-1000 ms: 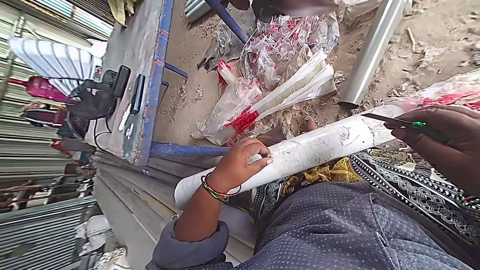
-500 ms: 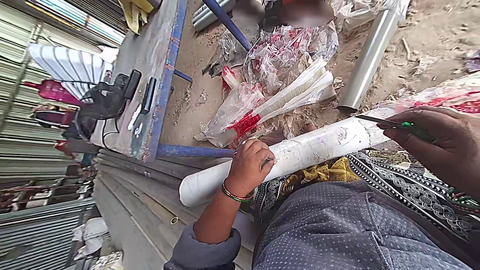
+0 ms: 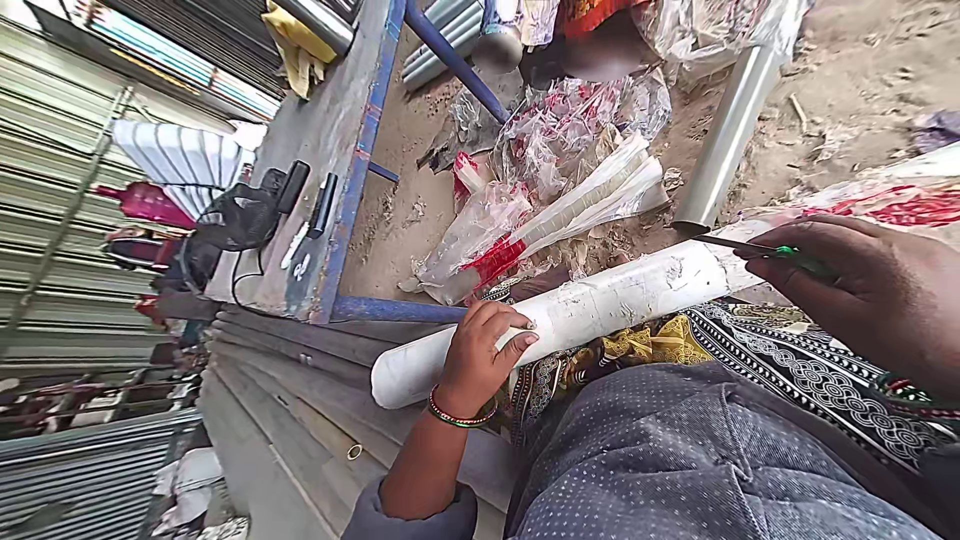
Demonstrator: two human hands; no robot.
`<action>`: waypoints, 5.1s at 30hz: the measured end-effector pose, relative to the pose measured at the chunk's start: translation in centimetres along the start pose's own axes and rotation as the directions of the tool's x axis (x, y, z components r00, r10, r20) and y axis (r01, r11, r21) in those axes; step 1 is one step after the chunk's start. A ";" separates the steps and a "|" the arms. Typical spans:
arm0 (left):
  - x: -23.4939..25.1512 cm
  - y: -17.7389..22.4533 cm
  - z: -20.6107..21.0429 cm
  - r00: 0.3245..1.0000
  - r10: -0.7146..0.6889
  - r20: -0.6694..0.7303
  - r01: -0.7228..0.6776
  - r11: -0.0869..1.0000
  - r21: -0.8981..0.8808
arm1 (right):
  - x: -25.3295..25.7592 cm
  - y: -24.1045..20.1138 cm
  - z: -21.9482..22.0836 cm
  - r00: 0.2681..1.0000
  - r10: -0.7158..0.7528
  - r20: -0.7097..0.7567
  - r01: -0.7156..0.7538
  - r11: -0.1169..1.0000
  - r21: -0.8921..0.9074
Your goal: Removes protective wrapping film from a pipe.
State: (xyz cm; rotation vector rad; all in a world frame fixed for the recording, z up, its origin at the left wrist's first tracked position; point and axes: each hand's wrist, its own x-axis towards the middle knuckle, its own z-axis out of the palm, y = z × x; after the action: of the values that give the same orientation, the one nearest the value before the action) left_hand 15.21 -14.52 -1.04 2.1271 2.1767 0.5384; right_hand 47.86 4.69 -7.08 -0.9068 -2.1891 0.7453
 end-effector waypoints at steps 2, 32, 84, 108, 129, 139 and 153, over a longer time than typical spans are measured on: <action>0.2 0.0 -0.1 0.992 -0.091 -0.082 0.087 0.995 -0.053 | 0.0 0.0 0.0 1.000 -0.010 0.007 0.010 1.000 0.012; 7.6 -4.1 -3.8 0.748 -0.661 -0.056 0.642 0.700 0.313 | 0.0 0.9 0.6 0.998 -0.060 0.031 0.061 0.998 -0.032; -6.2 -6.1 2.4 0.656 -0.691 -0.304 0.138 0.506 -0.852 | 0.0 2.6 -0.2 0.969 0.239 0.064 -0.241 0.970 0.031; 15.6 4.2 -3.3 0.183 -0.781 -0.597 -0.675 0.342 -0.653 | -0.6 7.6 -4.1 0.482 0.824 -0.298 -0.322 0.482 0.815; 14.1 -5.3 0.9 0.109 -0.713 -0.692 -0.899 0.227 -0.374 | 1.8 1.8 1.3 0.772 0.609 -0.183 -0.404 0.692 0.598; 11.2 -1.0 -1.0 0.454 -0.647 -0.613 -0.823 -0.040 -0.567 | 1.3 -2.7 0.6 0.823 0.467 -0.324 -0.272 0.825 0.496; 13.5 -5.4 1.5 0.045 -0.851 -0.524 -0.769 0.305 -0.562 | 5.1 -7.5 7.2 0.973 0.201 -0.116 -0.173 0.961 0.216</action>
State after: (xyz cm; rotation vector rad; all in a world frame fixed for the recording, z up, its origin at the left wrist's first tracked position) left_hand 9.73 -0.96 -1.23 0.3950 0.8027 3.1407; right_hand 36.80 2.28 -4.64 -1.0356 -1.8845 0.9508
